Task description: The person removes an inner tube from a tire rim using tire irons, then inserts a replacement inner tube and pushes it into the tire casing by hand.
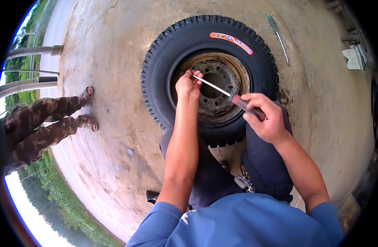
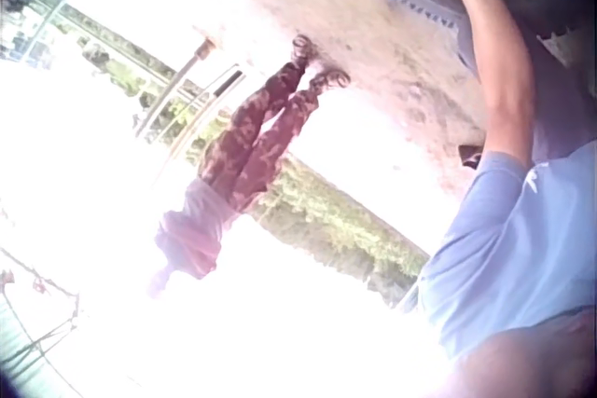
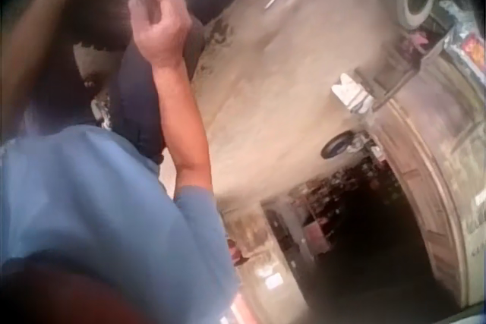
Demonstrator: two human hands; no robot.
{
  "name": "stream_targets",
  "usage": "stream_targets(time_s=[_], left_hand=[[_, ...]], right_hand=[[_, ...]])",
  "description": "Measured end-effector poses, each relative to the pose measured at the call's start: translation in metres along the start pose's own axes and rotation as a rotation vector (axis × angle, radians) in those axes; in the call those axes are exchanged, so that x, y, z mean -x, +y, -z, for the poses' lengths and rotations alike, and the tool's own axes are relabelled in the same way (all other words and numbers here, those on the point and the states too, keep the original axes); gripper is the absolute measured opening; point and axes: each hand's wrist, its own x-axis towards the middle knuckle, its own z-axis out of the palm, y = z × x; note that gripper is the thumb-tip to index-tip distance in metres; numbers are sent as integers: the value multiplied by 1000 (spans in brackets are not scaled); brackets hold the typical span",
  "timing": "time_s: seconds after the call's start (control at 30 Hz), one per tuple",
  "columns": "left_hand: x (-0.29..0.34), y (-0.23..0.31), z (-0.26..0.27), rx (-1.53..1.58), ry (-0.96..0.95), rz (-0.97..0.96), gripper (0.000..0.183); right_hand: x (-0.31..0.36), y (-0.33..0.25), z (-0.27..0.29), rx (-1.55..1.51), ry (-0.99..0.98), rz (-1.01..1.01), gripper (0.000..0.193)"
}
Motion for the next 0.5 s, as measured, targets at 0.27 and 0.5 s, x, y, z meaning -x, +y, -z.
stream_targets(time_s=[0.27, 0.5], left_hand=[[21, 127, 1, -1245, 312, -1137, 36], [-83, 177, 0, -1378, 109, -902, 43]], right_hand=[[-95, -62, -14, 279, -70, 403, 24], [-167, -102, -52, -63, -219, 226, 29]])
